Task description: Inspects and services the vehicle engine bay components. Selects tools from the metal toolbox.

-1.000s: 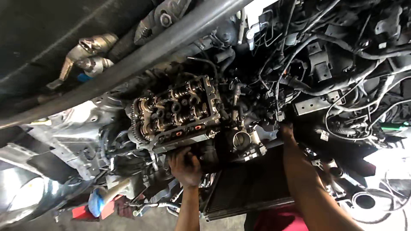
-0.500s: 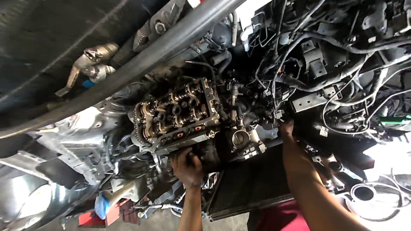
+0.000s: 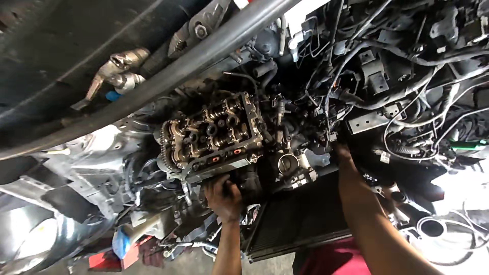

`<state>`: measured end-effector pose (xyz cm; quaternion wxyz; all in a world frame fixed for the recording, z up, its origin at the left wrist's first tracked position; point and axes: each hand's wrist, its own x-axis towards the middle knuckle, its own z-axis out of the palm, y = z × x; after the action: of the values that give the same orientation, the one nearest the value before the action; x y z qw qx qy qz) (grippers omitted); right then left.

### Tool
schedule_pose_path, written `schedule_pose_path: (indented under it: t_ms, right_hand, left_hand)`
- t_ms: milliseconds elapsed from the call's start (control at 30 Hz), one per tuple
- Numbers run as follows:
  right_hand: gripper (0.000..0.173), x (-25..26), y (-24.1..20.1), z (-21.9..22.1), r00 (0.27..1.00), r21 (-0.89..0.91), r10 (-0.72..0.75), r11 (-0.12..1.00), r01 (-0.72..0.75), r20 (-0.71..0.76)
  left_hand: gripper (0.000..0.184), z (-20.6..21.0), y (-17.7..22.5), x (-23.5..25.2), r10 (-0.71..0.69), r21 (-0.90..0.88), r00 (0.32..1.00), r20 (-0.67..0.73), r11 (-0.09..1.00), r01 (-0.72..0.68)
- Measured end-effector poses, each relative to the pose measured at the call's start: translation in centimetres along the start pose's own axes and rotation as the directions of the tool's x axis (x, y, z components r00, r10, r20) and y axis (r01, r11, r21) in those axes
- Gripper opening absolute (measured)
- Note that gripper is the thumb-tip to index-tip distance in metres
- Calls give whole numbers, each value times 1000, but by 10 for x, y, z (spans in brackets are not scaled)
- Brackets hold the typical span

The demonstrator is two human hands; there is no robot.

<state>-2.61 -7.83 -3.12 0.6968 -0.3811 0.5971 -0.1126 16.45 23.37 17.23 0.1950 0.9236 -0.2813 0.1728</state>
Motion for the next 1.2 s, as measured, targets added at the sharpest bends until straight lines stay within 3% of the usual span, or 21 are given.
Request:
schedule_pose_path:
  t_ms: [200,433,567,833,933,1067,1200]
  right_hand:
    - [29,-4,-3,4,999,230,-49,972,49,-3]
    - [40,11,7,-6,995,162,98,982,-93,-21]
    - [42,15,13,-12,985,111,164,979,-169,51]
    - [39,22,32,-8,994,203,114,973,-111,0]
    - [36,17,26,-9,997,61,70,996,-67,-43]
    - [30,3,12,-5,994,-271,-43,963,13,-105]
    - [33,-14,-1,-1,979,-670,-191,735,98,-66]
  left_hand:
    - [33,-1,1,1,-16,32,1000,18,999,15]
    - [33,0,0,1,14,29,1000,-2,999,-14]
    - [32,0,1,1,23,33,1000,-3,999,-23]
    - [35,-2,-2,0,19,2,1000,13,1000,-19]
    - [34,-2,1,0,20,5,1000,-2,1000,-20]
    - [33,-2,2,0,7,11,1000,-23,1000,-7]
    - [30,-2,5,1,-2,16,1000,-30,1000,2]
